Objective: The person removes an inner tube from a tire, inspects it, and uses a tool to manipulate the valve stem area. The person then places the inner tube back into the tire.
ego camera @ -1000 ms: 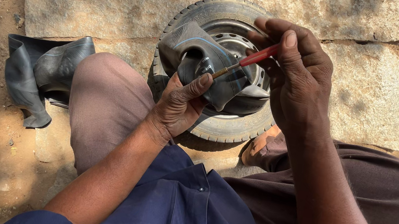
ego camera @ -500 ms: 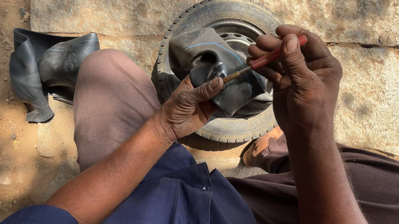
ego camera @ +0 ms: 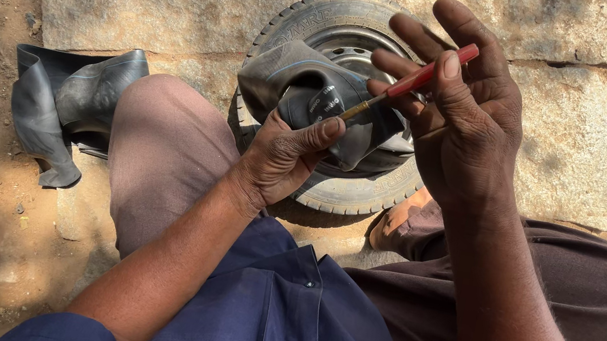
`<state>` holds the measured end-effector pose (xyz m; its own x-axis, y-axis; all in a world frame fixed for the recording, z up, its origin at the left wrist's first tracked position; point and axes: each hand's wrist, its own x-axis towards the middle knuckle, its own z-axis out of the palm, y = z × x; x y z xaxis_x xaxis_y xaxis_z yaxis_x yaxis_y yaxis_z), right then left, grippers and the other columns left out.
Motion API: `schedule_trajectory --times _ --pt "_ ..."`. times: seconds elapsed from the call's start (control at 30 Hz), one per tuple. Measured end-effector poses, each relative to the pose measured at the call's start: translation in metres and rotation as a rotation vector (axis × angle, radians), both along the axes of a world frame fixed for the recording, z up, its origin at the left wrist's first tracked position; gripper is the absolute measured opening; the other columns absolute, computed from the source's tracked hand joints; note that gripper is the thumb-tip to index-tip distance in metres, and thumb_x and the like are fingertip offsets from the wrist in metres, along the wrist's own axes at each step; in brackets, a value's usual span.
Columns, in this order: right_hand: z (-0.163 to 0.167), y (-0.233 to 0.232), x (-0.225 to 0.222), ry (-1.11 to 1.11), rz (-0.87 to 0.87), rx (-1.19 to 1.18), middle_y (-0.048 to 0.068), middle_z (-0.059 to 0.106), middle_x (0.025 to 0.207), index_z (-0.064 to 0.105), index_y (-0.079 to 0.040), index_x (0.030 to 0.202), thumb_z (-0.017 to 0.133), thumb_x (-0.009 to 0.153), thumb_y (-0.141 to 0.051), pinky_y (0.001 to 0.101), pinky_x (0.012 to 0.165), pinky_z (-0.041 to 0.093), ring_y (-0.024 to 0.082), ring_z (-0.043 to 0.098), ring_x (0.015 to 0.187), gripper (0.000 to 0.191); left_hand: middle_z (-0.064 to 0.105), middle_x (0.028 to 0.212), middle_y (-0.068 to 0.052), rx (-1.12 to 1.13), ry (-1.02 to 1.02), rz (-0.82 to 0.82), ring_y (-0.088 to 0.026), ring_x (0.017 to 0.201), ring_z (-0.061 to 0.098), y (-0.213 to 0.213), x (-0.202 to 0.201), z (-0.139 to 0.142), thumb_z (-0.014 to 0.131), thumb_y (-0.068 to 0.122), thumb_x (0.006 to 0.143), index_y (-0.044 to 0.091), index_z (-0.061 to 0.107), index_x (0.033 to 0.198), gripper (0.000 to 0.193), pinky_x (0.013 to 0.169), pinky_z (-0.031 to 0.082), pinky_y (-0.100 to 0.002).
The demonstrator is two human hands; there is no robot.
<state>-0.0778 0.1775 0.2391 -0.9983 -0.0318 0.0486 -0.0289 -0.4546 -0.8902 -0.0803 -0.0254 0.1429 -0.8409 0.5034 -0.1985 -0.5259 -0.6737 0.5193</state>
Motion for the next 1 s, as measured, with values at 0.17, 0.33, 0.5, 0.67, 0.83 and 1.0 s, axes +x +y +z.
schedule_trajectory --times 0.17,0.33,0.5,0.67,0.83,1.0 --pt "-0.011 -0.007 0.001 -0.032 -0.079 0.023 0.026 0.070 0.121 0.051 0.007 0.140 0.065 0.110 -0.018 0.0451 0.099 0.063 0.032 0.075 0.112 0.042 0.074 0.108 -0.006 -0.169 0.127 0.059 -0.014 0.103 0.071 -0.005 0.005 0.013 0.088 0.011 0.087 0.006 0.069 0.116 0.035 0.094 0.060 -0.029" --pt "-0.018 -0.004 -0.003 -0.151 -0.160 0.034 0.024 0.071 0.118 0.050 0.006 0.139 0.062 0.107 -0.016 0.0429 0.098 0.066 0.030 0.075 0.108 0.041 0.080 0.097 -0.009 -0.710 0.375 0.113 -0.015 0.085 0.077 -0.009 0.000 0.031 0.088 0.013 0.088 0.004 0.076 0.107 0.024 0.079 0.064 -0.027" --pt "-0.017 -0.010 -0.005 -0.095 -0.132 0.061 0.022 0.073 0.118 0.046 -0.002 0.142 0.057 0.104 -0.017 0.0400 0.090 0.066 0.028 0.076 0.102 0.043 0.079 0.099 -0.006 -0.311 0.162 0.106 -0.013 0.087 0.076 -0.009 -0.002 0.030 0.087 0.008 0.077 0.007 0.073 0.107 0.034 0.080 0.064 -0.027" --pt "-0.021 -0.017 -0.012 -0.206 -0.238 0.030 0.021 0.072 0.106 0.051 0.008 0.140 0.062 0.105 -0.016 0.0435 0.084 0.064 0.030 0.075 0.095 0.043 0.076 0.103 -0.009 -0.793 0.405 0.215 -0.014 0.084 0.069 -0.006 -0.001 0.015 0.087 0.003 0.084 -0.001 0.076 0.109 0.027 0.080 0.058 -0.027" --pt "-0.021 -0.014 -0.007 -0.072 -0.091 -0.067 0.008 0.069 0.130 0.047 0.000 0.147 0.056 0.108 -0.022 0.0369 0.105 0.060 0.020 0.071 0.120 0.046 0.074 0.113 -0.009 -0.319 0.155 0.136 -0.017 0.105 0.071 -0.019 -0.010 -0.001 0.076 -0.001 0.089 0.003 0.069 0.116 0.028 0.098 0.059 -0.032" --pt "-0.019 -0.015 -0.008 -0.138 -0.135 0.046 0.028 0.068 0.119 0.050 0.013 0.142 0.058 0.110 -0.018 0.0474 0.097 0.060 0.035 0.071 0.109 0.046 0.072 0.111 -0.012 -0.454 0.148 0.103 -0.019 0.106 0.071 -0.018 -0.007 -0.009 0.074 -0.003 0.090 0.000 0.066 0.114 0.025 0.099 0.058 -0.035"
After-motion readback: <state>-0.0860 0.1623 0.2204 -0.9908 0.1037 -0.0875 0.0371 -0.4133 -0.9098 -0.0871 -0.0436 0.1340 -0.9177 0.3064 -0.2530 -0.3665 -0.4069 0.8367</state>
